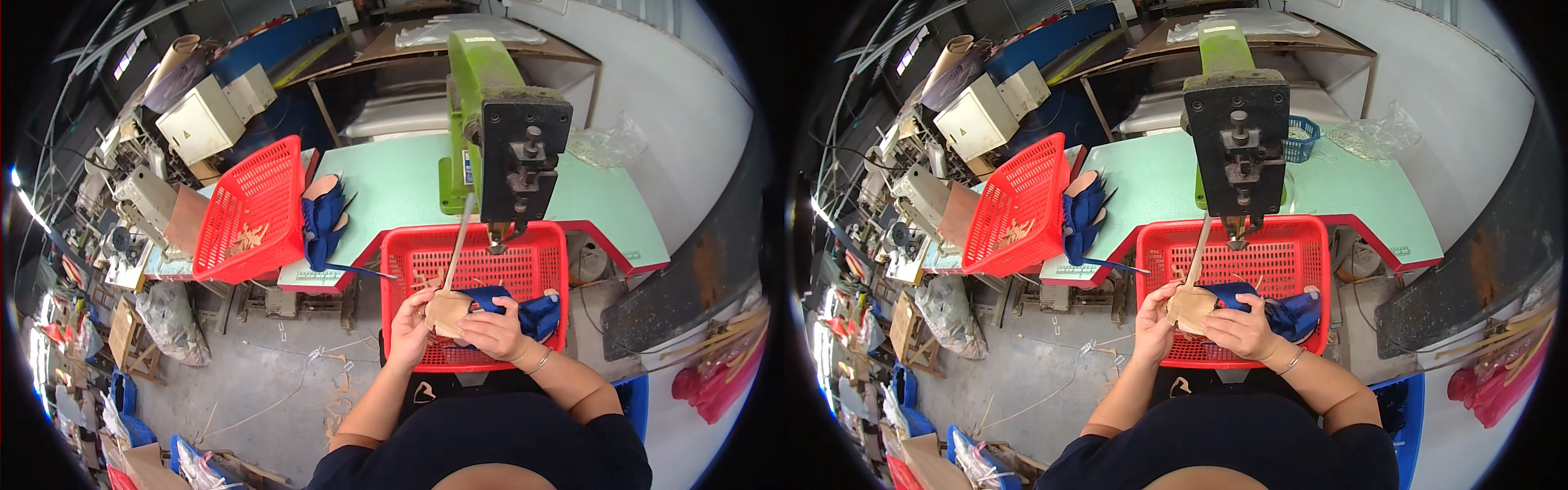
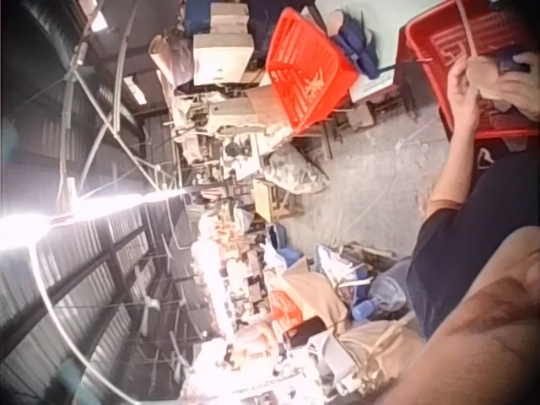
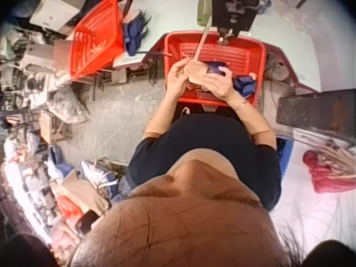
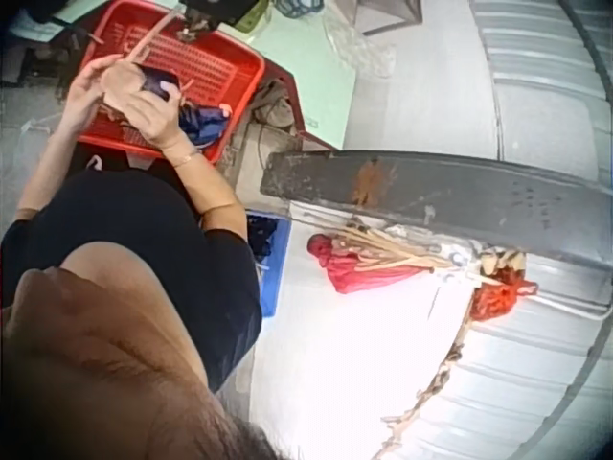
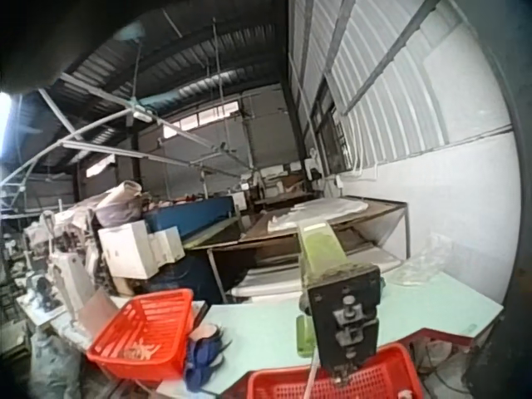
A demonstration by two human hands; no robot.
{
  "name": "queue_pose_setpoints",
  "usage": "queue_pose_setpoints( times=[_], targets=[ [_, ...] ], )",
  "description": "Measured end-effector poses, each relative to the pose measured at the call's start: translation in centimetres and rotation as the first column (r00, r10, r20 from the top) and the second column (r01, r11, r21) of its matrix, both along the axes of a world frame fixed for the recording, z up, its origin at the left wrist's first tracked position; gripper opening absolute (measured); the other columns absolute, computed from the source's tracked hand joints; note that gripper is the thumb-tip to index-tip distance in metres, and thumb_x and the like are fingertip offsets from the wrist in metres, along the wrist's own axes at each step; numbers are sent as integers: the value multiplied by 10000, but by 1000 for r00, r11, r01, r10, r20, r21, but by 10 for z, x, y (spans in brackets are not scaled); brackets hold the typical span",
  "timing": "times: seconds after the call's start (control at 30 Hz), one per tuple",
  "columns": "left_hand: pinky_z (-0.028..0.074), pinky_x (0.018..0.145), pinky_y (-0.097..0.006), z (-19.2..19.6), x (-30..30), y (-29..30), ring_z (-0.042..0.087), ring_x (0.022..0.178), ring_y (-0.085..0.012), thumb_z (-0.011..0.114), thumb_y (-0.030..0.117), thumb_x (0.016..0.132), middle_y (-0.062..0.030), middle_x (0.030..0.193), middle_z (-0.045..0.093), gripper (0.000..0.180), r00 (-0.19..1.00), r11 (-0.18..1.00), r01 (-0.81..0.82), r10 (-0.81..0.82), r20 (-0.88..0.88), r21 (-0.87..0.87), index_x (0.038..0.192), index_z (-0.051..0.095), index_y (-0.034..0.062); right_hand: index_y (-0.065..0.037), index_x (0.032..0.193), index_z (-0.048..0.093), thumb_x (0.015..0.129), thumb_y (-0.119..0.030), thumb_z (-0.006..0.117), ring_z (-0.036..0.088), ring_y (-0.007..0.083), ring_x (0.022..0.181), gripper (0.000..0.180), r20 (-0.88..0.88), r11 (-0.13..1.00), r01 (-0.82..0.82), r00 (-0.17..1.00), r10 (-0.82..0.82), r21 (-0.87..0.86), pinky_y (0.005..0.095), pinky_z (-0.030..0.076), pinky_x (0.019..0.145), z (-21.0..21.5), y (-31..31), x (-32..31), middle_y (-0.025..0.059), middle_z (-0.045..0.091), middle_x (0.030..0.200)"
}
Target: The person assembles blue sandals by attaching beige insoles to the blue straps using a green hydraulic press. They pick up the components from a red basket, align them under the press, and operate the machine to secure the parts. The finished sandals are placed on the table to the left.
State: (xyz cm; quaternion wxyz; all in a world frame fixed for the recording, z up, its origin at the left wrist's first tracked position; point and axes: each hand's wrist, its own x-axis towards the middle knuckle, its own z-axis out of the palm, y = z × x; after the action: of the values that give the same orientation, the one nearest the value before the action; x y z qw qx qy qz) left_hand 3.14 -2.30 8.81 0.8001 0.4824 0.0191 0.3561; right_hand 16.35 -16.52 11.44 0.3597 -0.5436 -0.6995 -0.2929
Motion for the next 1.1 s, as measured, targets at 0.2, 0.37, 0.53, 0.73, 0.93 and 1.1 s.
queue_pose_setpoints(
  times=[0.2, 0.37, 0.53, 0.73, 0.93, 1.1],
  targets=[
    [387, 966, -348, -1, -1, -3, 421, 1190, -207, 486, -137, 758, -134, 1270, 416, 454, 966, 951, -228, 248, -74, 211, 1187, 468, 10, -131, 832, 614, 745, -68, 631, 609, 121, 798, 109, -473, 982, -23, 878, -69, -186, 370, 333, 897, -7, 12, -7, -10, 643, 857],
    [319, 1002, -457, 0, -15, 8, 341, 1243, -376, 613, 3, 630, -172, 1274, 410, 606, 901, 165, -115, 433, 33, 979, 1216, 472, 64, -16, 1054, 511, 827, -13, 569, 590, 110, 851, 234, -912, 861, -475, -409, -35, 180, 216, 475, 758, -37, 36, 4, 57, 611, 940],
    [471, 780, -369, 2, -3, 14, 566, 1003, -287, 588, 31, 720, -109, 1072, 577, 427, 843, 169, -75, 538, -28, 983, 1142, 535, 74, -24, 1018, 575, 905, -151, 452, 573, 129, 572, 210, -636, 699, -633, -697, -330, 332, 259, 498, 591, -49, 45, 19, 115, 648, 843],
    [489, 715, -388, 46, 31, 75, 597, 791, -311, 487, -42, 720, -150, 804, 593, 242, 708, 215, -266, 706, 39, 940, 896, 628, 45, -2, 1151, 524, 921, -311, 444, 576, 208, 964, 394, -573, 810, -421, -809, -132, 408, 364, 432, 874, -23, 40, 19, 167, 589, 1086],
    [459, 779, -444, 131, 69, 266, 561, 896, -382, 461, -2, 750, -223, 952, 571, 287, 170, -45, -571, 970, 171, 820, 1004, 595, -1, -54, 1048, 554, 895, -250, 518, 598, 192, 896, 251, -647, 855, -477, -721, -248, 205, 340, 474, 779, -50, -1, 42, 73, 625, 975],
    [507, 760, -431, 137, 83, 283, 589, 930, -393, 489, 158, 839, -233, 1062, 554, 371, -77, 261, -124, 959, -272, 957, 1151, 405, -25, -88, 951, 587, 872, -229, 549, 594, 169, 800, 167, -522, 912, -365, -824, -222, 187, 343, 476, 736, -84, -41, 34, 30, 624, 854]
  ],
)
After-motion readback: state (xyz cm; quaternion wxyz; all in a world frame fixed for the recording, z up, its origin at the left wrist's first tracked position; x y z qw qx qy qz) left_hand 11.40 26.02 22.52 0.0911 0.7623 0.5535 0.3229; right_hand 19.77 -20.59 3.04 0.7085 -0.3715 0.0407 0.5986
